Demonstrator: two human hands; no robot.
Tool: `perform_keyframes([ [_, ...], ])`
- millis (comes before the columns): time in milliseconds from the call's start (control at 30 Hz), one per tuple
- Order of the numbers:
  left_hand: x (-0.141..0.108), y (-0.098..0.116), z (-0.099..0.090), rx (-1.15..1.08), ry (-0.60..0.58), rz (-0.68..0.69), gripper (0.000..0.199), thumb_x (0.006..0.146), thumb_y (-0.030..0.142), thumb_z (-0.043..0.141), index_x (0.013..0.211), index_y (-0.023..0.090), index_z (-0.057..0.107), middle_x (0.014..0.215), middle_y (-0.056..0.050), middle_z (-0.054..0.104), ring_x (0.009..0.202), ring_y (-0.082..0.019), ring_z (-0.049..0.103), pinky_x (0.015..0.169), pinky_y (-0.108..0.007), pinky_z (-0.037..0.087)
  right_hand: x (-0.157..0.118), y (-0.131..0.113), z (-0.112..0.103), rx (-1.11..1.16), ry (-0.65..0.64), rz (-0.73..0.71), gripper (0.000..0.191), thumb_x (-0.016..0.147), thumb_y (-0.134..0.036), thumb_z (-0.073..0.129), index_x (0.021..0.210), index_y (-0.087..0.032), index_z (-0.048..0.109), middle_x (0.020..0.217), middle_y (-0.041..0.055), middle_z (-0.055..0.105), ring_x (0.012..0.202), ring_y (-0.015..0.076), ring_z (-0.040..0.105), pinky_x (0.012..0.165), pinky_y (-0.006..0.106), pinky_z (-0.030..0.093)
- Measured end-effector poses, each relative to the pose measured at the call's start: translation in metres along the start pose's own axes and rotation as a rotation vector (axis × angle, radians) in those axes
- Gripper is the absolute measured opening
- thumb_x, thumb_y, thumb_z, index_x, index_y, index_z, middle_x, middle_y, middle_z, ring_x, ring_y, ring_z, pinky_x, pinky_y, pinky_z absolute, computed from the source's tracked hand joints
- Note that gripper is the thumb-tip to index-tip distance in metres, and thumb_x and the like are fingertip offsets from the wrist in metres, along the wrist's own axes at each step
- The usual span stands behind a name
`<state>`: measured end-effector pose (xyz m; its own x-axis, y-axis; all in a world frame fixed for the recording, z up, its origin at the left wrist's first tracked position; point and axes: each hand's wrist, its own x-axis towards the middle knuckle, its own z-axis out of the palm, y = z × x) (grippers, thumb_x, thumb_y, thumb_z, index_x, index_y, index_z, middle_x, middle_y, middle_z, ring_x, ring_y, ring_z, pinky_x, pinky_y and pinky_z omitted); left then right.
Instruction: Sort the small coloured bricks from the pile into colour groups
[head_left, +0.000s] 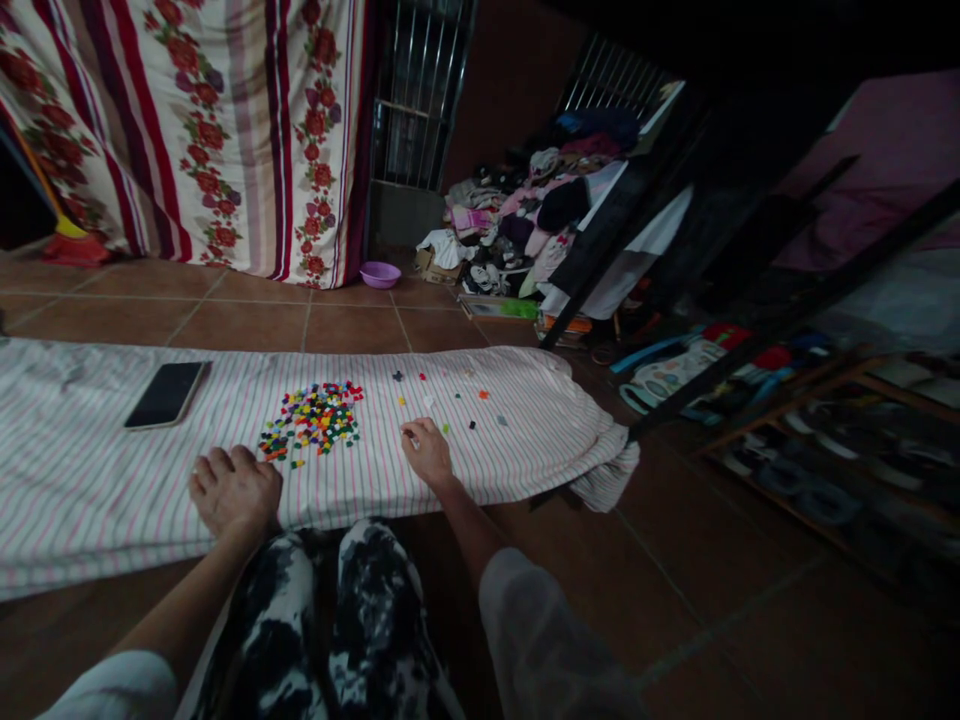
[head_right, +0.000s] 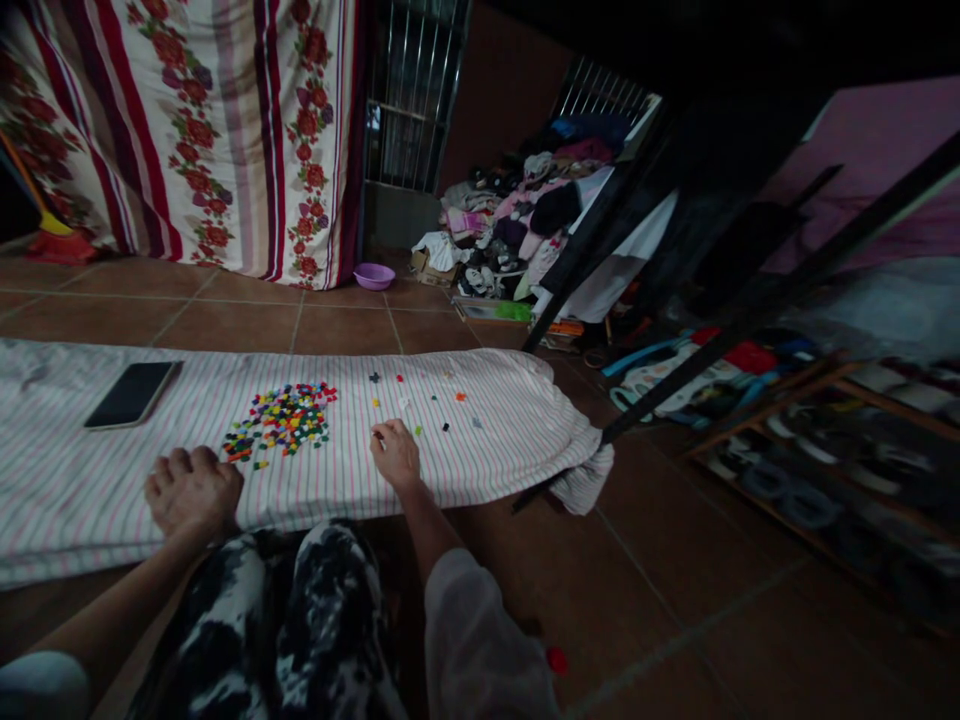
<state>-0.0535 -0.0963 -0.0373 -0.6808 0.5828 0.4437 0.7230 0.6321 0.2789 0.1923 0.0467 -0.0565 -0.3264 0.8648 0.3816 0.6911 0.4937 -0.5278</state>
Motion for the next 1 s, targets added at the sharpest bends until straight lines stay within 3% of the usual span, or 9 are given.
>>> perform_keyframes([
  [167,0.001,-0.001,0.005,-0.013,0.008,-0.014,0.039,0.082,0.029,0.039,0.107,0.007,0.06,0.121,-0.024,0.054,0.129,-0.036,0.038,0.103,-0.051,0.03,0.0,0.0,0.001,0.055,0.018,-0.005,0.02,0.084,-0.022,0.055,0.097,-0.023,0.07,0.101,0.0035,0.062,0.085,0.0125,0.062,0.08,0.024,0.05],
  [333,0.004,-0.002,0.008,-0.03,-0.035,-0.031,0.044,0.079,0.027,0.042,0.112,0.003,0.058,0.131,-0.028,0.049,0.132,-0.038,0.035,0.106,-0.052,0.028,0.001,0.001,-0.001,0.105,0.088,0.007,0.024,0.086,-0.026,0.051,0.1,-0.021,0.069,0.101,0.0052,0.062,0.071,0.0119,0.059,0.074,0.027,0.051],
  [600,0.004,-0.002,0.01,-0.045,-0.021,-0.052,0.046,0.081,0.027,0.041,0.116,0.002,0.057,0.134,-0.029,0.048,0.135,-0.038,0.034,0.108,-0.053,0.026,0.004,0.004,-0.003,0.157,0.168,-0.044,0.029,0.089,-0.029,0.043,0.097,-0.019,0.069,0.094,0.0073,0.062,0.076,0.0156,0.059,0.074,0.03,0.051],
  [733,0.004,-0.002,0.009,-0.056,-0.039,-0.056,0.045,0.08,0.026,0.042,0.116,0.005,0.057,0.136,-0.027,0.048,0.136,-0.038,0.033,0.108,-0.055,0.026,0.008,-0.008,-0.004,0.091,0.206,-0.093,0.025,0.088,-0.031,0.048,0.094,-0.021,0.071,0.092,0.006,0.062,0.082,0.0174,0.058,0.079,0.032,0.049],
  [833,0.005,-0.002,0.009,-0.052,-0.045,-0.065,0.044,0.08,0.027,0.042,0.116,0.006,0.058,0.135,-0.026,0.048,0.136,-0.038,0.033,0.108,-0.056,0.025,0.017,-0.026,-0.001,0.039,0.127,-0.166,0.022,0.09,-0.028,0.05,0.093,-0.024,0.072,0.094,0.0055,0.064,0.094,0.0201,0.057,0.086,0.034,0.047],
  [1000,0.005,-0.002,0.008,-0.041,-0.041,-0.05,0.043,0.081,0.027,0.04,0.113,0.004,0.058,0.134,-0.027,0.048,0.136,-0.037,0.032,0.11,-0.052,0.024,0.04,-0.053,0.019,-0.04,-0.09,-0.211,0.018,0.089,-0.021,0.055,0.092,-0.025,0.072,0.092,0.0038,0.067,0.094,0.0191,0.057,0.09,0.032,0.044],
])
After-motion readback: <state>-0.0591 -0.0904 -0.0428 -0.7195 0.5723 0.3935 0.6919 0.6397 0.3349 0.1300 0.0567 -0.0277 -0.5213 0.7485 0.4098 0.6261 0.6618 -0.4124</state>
